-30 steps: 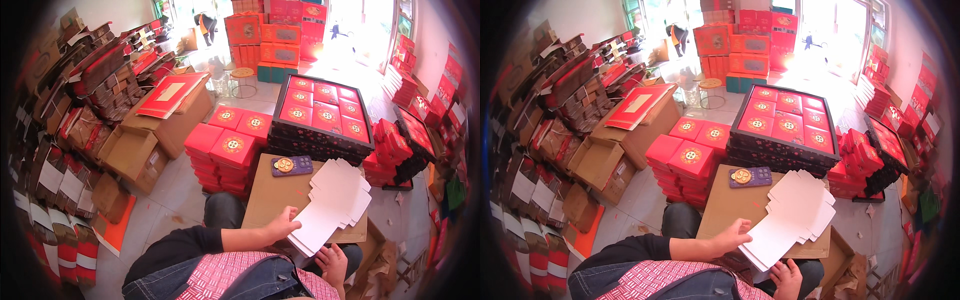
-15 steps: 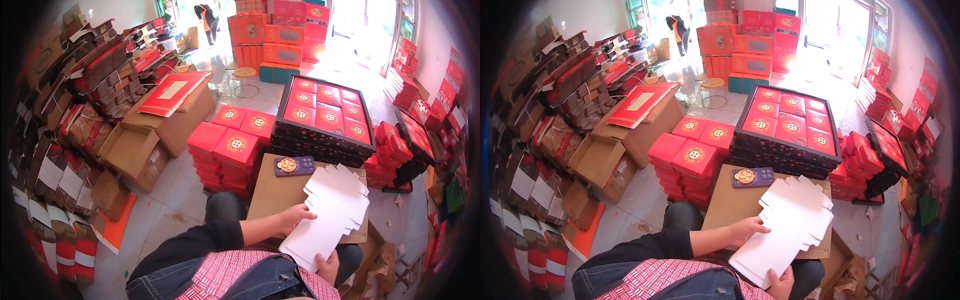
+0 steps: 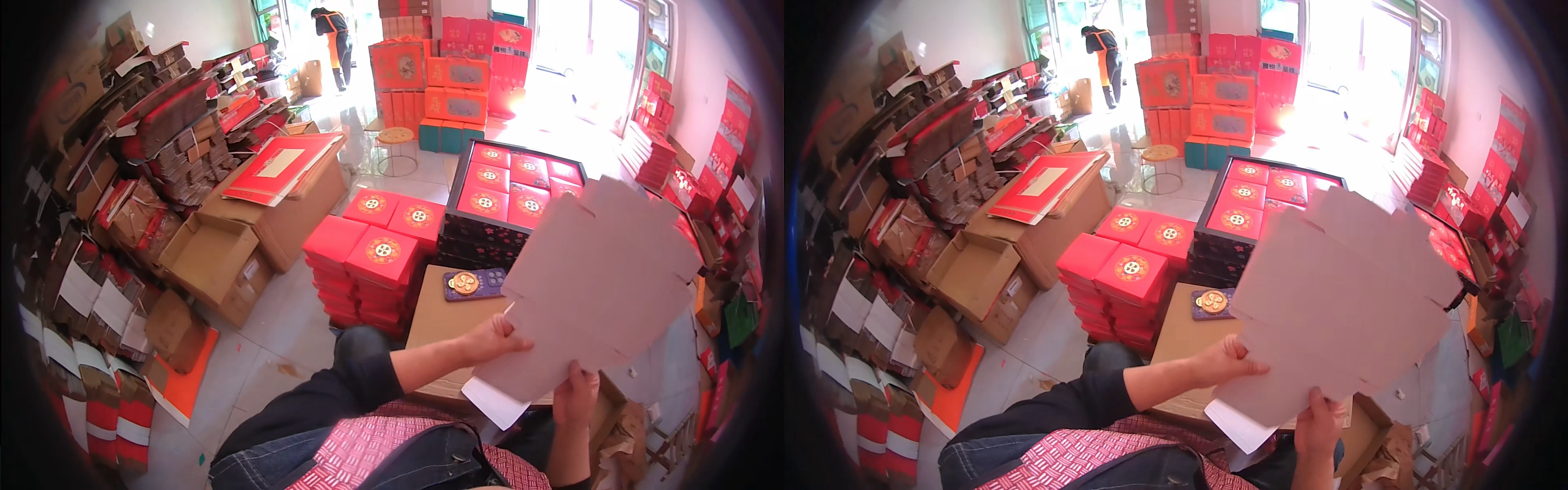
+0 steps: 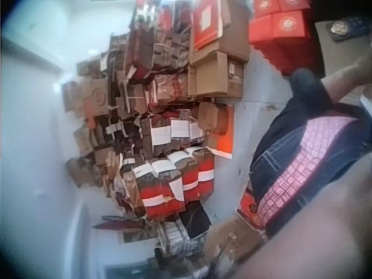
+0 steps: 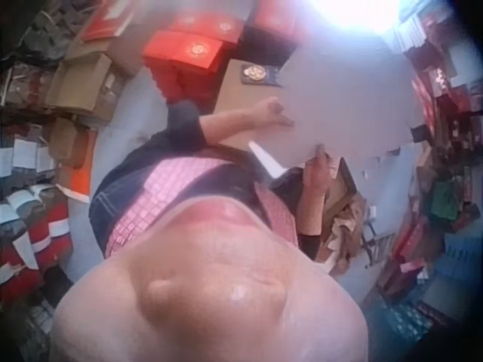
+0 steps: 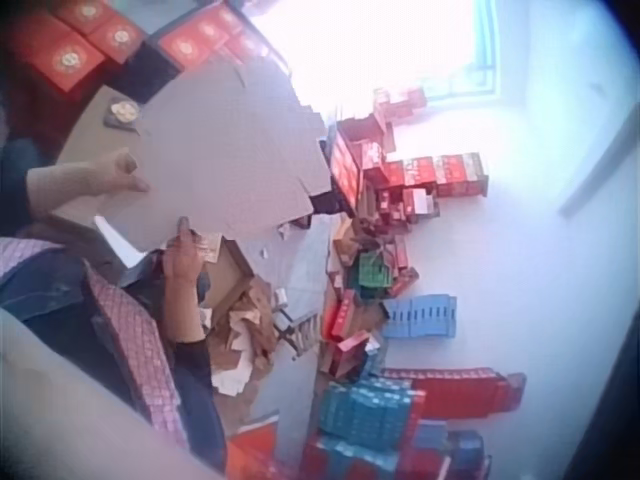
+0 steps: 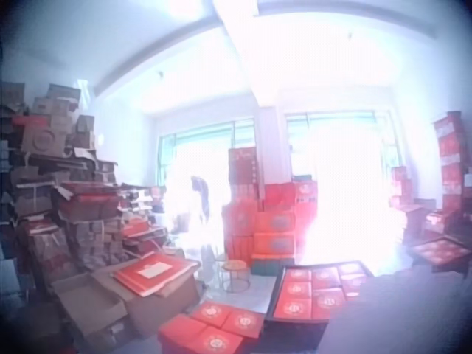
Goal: The person assembles small red boxes by folding white cardboard inserts and inserting them into red outer shells. They repeatedly pick up a white insert, fold it, place it inside a red box, and stack the completed box on a growing pile.
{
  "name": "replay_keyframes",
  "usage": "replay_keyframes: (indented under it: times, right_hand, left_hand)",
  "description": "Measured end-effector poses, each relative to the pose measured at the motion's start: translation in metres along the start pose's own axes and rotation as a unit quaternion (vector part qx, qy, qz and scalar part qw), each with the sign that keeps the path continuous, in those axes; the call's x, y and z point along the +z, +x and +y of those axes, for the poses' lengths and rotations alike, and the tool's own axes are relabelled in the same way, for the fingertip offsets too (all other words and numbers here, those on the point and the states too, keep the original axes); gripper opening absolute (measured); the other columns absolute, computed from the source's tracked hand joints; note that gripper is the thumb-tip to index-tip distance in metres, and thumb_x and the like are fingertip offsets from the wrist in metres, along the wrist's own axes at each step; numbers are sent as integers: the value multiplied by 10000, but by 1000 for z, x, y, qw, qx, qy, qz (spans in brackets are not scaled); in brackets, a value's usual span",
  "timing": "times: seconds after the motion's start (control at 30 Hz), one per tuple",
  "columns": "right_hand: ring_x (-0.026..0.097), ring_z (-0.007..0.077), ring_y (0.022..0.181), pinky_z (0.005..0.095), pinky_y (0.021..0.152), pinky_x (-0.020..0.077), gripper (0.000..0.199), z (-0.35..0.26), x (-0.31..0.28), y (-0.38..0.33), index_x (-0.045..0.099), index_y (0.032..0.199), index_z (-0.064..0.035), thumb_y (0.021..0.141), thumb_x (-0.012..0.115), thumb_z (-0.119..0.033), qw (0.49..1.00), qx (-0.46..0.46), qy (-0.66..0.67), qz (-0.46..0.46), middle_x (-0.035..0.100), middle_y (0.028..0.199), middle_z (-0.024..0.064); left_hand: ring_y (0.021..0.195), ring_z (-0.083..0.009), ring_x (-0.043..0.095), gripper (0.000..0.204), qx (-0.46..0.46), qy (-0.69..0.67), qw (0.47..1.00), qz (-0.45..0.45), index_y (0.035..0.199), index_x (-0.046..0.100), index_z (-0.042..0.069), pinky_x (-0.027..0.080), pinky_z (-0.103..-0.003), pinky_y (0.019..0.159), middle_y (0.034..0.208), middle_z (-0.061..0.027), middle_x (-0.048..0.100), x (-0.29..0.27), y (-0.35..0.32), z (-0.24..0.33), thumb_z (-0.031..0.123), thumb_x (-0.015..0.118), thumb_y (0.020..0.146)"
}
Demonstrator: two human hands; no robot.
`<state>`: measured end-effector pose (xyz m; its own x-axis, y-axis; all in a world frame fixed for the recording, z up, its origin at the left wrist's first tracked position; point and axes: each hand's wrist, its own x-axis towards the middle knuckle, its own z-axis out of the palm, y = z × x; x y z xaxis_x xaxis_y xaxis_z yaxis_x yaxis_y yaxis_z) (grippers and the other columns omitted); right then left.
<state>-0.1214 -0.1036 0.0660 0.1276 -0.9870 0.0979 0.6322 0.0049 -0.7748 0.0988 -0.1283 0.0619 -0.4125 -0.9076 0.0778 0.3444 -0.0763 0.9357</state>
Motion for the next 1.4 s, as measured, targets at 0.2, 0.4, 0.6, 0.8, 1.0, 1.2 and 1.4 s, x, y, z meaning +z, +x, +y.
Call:
replay_keyframes:
  times: [0.2, 0.4, 0.6, 0.8, 1.0, 1.2, 1.4]
  right_hand:
    - [562, 201, 1116, 361, 977, 430, 281, 15, -29, 34, 626, 1116, -46, 842, 608, 15, 986, -1, -61, -154, 627, 1156, 57]
    - [575, 161, 1023, 338, 923, 437, 328, 46, -19, 32, 643, 1051, -46, 740, 649, 57, 985, 34, -158, -58, 638, 1054, 27]
    - [581, 185, 1004, 344, 897, 458, 370, 25, -4, 36, 638, 1059, -41, 711, 640, 84, 990, 22, -120, -64, 627, 1062, 42]
    - [592, 265, 1096, 390, 934, 484, 414, 35, -5, 37, 620, 1150, 12, 770, 740, -96, 939, -33, -228, -256, 614, 1168, 163]
    - [607, 221, 1013, 349, 877, 498, 318, 13, 19, 27, 655, 1038, 3, 724, 659, 48, 927, 48, -343, -144, 637, 1081, 126]
    - [573, 153, 979, 332, 865, 471, 335, 51, -7, 25, 652, 1024, -58, 703, 726, 5, 970, 47, -197, -134, 632, 1024, -3]
    - [605, 165, 954, 313, 854, 485, 270, 42, -4, 38, 680, 1010, -60, 750, 706, 6, 959, 7, -240, -148, 657, 998, 26]
  left_hand:
    - [975, -111, 613, 293, 81, -23, 996, 42, 1132, 650, 66, 500, -283, 872, 1057, -24, 671, -31, -4, 0, 11, 665, 844]
    - [978, -113, 611, 284, 129, -83, 983, 100, 1109, 660, 72, 501, -277, 863, 1059, -26, 669, -36, -14, -40, -23, 649, 842]
    - [1000, -105, 601, 324, 101, 42, 993, 44, 1152, 632, 62, 497, -279, 871, 1088, -36, 656, -33, -12, -10, -20, 654, 840]
    - [1021, -188, 611, 288, 146, 48, 988, -14, 1121, 632, 21, 479, -325, 907, 1122, -116, 625, -28, -20, -35, 147, 668, 865]
    - [924, -119, 608, 295, 100, 149, 980, 90, 1059, 654, 55, 496, -281, 837, 1009, -39, 659, -16, -23, -15, 95, 747, 783]
    - [836, -90, 598, 250, 81, 117, 980, 141, 988, 673, 70, 504, -269, 744, 904, 22, 654, -14, -27, -37, 51, 759, 753]
    - [878, -129, 617, 222, 140, 258, 948, 120, 995, 682, 90, 498, -297, 785, 924, -4, 667, -22, -19, -25, 115, 743, 783]
